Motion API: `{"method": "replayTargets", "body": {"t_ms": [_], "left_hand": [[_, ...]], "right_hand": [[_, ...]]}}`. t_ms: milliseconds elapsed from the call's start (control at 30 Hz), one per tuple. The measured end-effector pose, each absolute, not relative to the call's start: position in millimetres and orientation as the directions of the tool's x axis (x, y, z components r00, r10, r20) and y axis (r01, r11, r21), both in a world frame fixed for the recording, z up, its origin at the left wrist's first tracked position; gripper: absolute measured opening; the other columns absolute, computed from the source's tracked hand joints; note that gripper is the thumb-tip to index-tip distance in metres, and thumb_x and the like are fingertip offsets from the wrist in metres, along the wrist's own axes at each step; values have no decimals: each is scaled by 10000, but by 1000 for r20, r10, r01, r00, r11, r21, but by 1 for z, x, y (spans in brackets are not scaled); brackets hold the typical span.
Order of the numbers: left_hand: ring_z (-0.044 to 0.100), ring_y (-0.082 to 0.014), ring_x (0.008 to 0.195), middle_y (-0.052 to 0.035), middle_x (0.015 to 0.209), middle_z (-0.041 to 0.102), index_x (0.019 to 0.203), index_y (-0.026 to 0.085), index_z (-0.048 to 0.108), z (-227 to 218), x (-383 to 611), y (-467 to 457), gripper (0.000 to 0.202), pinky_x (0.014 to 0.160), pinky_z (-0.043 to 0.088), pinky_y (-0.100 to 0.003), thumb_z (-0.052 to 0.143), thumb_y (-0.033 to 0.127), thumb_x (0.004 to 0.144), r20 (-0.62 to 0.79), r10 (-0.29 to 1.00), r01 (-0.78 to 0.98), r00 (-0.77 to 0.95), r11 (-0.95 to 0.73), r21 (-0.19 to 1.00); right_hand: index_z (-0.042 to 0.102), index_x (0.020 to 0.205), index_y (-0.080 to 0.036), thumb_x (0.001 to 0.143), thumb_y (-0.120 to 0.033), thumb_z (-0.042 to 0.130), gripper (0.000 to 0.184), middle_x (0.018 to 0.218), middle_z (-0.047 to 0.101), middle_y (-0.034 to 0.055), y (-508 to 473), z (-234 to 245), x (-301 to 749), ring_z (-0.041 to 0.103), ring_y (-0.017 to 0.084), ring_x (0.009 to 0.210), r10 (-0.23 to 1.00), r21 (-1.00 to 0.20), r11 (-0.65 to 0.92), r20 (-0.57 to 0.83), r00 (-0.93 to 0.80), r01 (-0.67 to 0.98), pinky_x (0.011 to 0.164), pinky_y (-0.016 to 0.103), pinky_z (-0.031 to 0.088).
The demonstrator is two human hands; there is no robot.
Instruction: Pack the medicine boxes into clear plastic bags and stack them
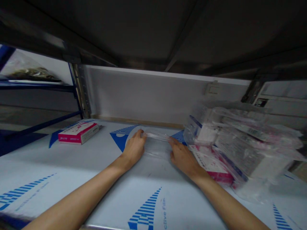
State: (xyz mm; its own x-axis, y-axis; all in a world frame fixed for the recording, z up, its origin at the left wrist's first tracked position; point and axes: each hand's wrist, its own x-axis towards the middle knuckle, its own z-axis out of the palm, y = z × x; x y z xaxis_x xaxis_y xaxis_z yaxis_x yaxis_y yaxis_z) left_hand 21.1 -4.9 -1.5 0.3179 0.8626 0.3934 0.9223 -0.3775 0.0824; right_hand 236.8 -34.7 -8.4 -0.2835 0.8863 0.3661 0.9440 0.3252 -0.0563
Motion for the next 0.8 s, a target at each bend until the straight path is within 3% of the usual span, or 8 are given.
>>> {"method": "replayTargets", "body": {"t_ms": [100, 200, 333, 467, 633, 800], "left_hand": [[627, -282, 1144, -168, 1228, 578, 1151, 107, 673, 2, 21, -6, 279, 1012, 515, -366, 495, 156, 941, 422, 839, 895, 344, -429, 123], [656, -283, 1088, -161, 1237, 568, 1187, 121, 667, 10, 19, -8, 290, 1007, 512, -385, 545, 179, 930, 394, 848, 888, 354, -437, 144], [664, -299, 1068, -157, 1321, 534, 1350, 173, 574, 29, 12, -17, 572, 1000, 505, -412, 723, 205, 798, 264, 865, 858, 428, -480, 183], [665, -310, 1078, -129, 1308, 573, 1357, 250, 595, 41, 1, -30, 718, 958, 522, -394, 822, 284, 676, 62, 839, 813, 541, -541, 214], [667, -347, 1150, -135, 1381, 604, 1265, 317, 688, 38, -10, -37, 724, 946, 538, -427, 867, 220, 570, -84, 825, 815, 558, -527, 238], [618, -412, 1237, -154, 1491, 538, 1326, 331, 654, 34, -15, -37, 922, 985, 525, -514, 931, 286, 448, -121, 820, 813, 560, -514, 273]], "right_hand": [[653, 1283, -50, 927, -168, 539, 392, 1324, 662, 226, -30, -12, 236, 605, 309, 1282, 868, -164, 350, 426, -254, 922, 1111, 412, 453], [682, 1230, -62, 898, -172, 614, 356, 1305, 666, 229, -30, -11, 239, 602, 309, 1281, 870, -207, 350, 434, -235, 913, 1095, 419, 458], [625, 1321, -81, 802, -129, 713, 528, 1451, 546, 246, -39, 3, 244, 527, 340, 1358, 926, -207, 280, 317, -207, 937, 1127, 460, 414], [622, 1335, -111, 690, -218, 823, 684, 1373, 616, 213, -56, 24, 247, 567, 344, 1296, 969, -236, 245, 83, -232, 940, 1093, 430, 440], [674, 1263, -207, 627, -321, 827, 664, 1219, 697, 143, -72, 38, 252, 645, 329, 1135, 950, -217, 250, -136, -283, 944, 946, 407, 514], [694, 1175, -217, 574, -331, 835, 628, 1144, 708, 119, -75, 37, 256, 674, 306, 1030, 906, -154, 356, -185, -381, 922, 882, 387, 533]]}}
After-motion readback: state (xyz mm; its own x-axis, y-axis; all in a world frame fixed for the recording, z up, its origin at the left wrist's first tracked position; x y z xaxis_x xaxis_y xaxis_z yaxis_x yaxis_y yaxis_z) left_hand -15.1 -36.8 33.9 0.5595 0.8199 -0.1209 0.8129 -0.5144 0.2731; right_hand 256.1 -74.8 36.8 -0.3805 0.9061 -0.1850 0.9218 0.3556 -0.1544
